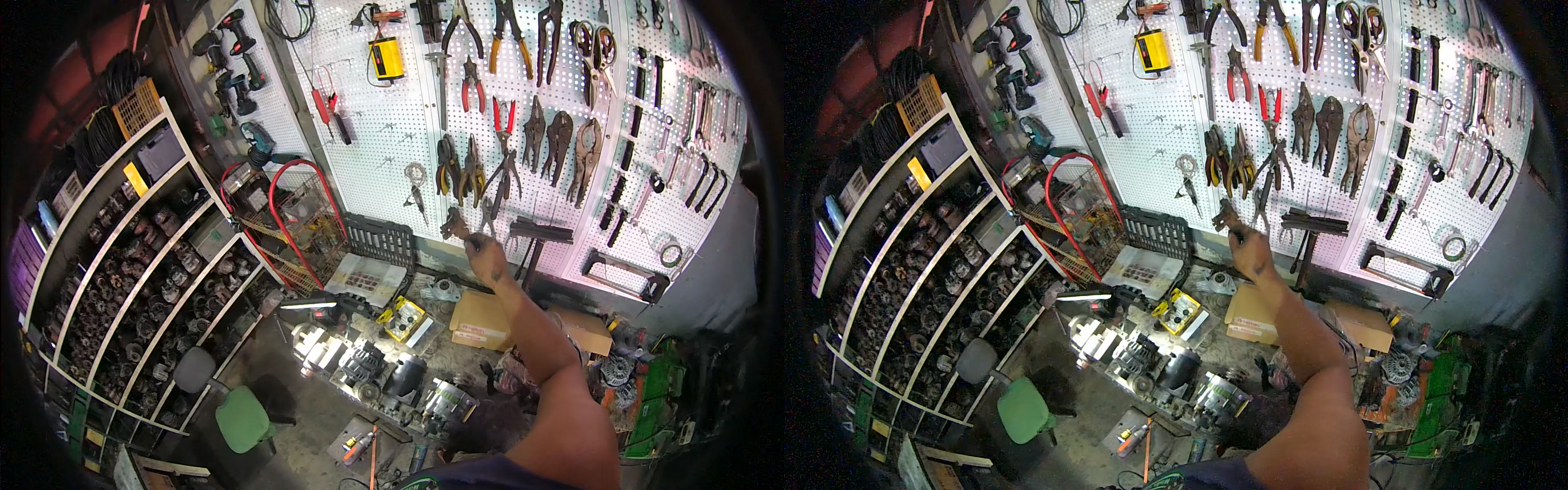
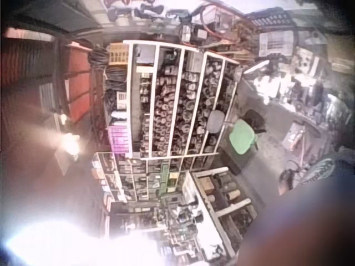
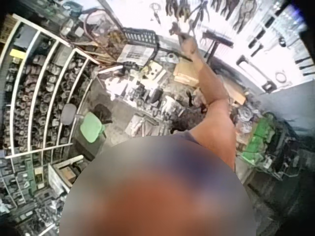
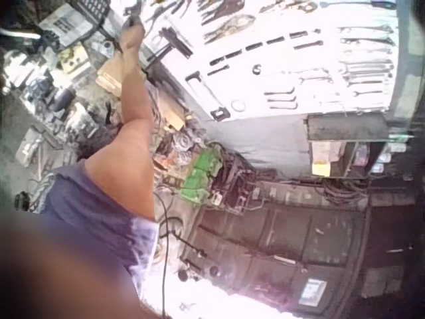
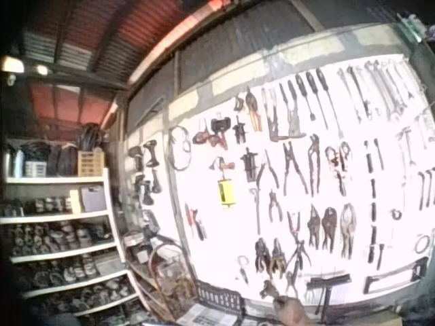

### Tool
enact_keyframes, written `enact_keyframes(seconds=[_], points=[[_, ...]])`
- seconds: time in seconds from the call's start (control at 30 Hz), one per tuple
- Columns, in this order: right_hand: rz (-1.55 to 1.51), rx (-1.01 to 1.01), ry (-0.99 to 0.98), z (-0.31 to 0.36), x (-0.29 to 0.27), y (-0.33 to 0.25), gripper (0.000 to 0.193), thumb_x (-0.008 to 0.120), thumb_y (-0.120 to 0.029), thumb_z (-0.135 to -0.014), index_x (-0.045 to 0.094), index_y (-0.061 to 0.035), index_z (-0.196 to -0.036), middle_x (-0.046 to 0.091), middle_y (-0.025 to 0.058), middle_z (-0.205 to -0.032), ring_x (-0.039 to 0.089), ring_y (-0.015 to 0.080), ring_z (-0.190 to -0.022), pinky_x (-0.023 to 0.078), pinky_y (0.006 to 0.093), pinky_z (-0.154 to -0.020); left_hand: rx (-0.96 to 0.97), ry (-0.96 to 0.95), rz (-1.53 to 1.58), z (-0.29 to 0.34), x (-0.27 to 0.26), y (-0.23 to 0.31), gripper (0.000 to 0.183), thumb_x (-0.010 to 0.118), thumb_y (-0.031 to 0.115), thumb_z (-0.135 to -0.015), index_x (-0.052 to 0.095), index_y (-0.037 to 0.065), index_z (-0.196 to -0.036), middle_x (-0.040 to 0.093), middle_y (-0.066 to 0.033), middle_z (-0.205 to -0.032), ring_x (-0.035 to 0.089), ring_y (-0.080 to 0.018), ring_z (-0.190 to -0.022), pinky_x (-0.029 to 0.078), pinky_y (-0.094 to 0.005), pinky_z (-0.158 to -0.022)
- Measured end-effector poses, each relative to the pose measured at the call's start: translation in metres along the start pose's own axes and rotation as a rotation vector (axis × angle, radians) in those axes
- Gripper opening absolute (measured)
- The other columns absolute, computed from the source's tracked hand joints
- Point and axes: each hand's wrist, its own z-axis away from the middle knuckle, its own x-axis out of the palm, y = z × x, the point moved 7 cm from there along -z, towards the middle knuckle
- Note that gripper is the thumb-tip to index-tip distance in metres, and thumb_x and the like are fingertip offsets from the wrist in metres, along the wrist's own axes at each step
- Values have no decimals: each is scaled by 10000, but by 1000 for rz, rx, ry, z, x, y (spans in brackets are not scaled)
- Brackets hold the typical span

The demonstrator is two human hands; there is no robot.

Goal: The person disassembles a mechanical component on a workbench using a T-handle wrench and pliers. They remove small parts, place them in a red tray, and manipulate the component with both hands.

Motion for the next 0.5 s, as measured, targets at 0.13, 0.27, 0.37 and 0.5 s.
enact_keyframes(seconds=[0.13,0.27,0.37,0.5], points=[[46,-59,125,-71,-46,-36,326,664,-152,-992,731,19,-1261,775,273,-1136,763,432,-1065,602,456,-948,115,-117,-157,-1,29,14,181,722,125,-1049,633,103,-1205,747,-99,-1031,697,-189,-923,584,-319,-811],[161,-77,216,-156,-68,-40,336,662,-189,-989,740,9,-1249,770,265,-1168,745,444,-1093,591,466,-987,199,56,-89,-7,35,17,333,720,100,-1039,556,70,-1327,751,-128,-1100,719,-226,-978,597,-348,-884],[324,-116,276,-209,-60,-38,302,680,-228,-979,749,24,-1130,759,302,-1116,746,476,-1044,610,504,-912,229,99,-50,-6,39,14,398,718,81,-1030,519,54,-1374,746,-147,-1128,720,-245,-987,600,-373,-890],[399,39,117,-254,-38,-25,356,746,-319,-937,789,2,-1085,751,318,-1143,762,440,-1062,618,503,-945,227,65,-40,-9,36,0,422,716,59,-1018,518,44,-1391,741,-162,-1130,718,-246,-956,605,-372,-843]])
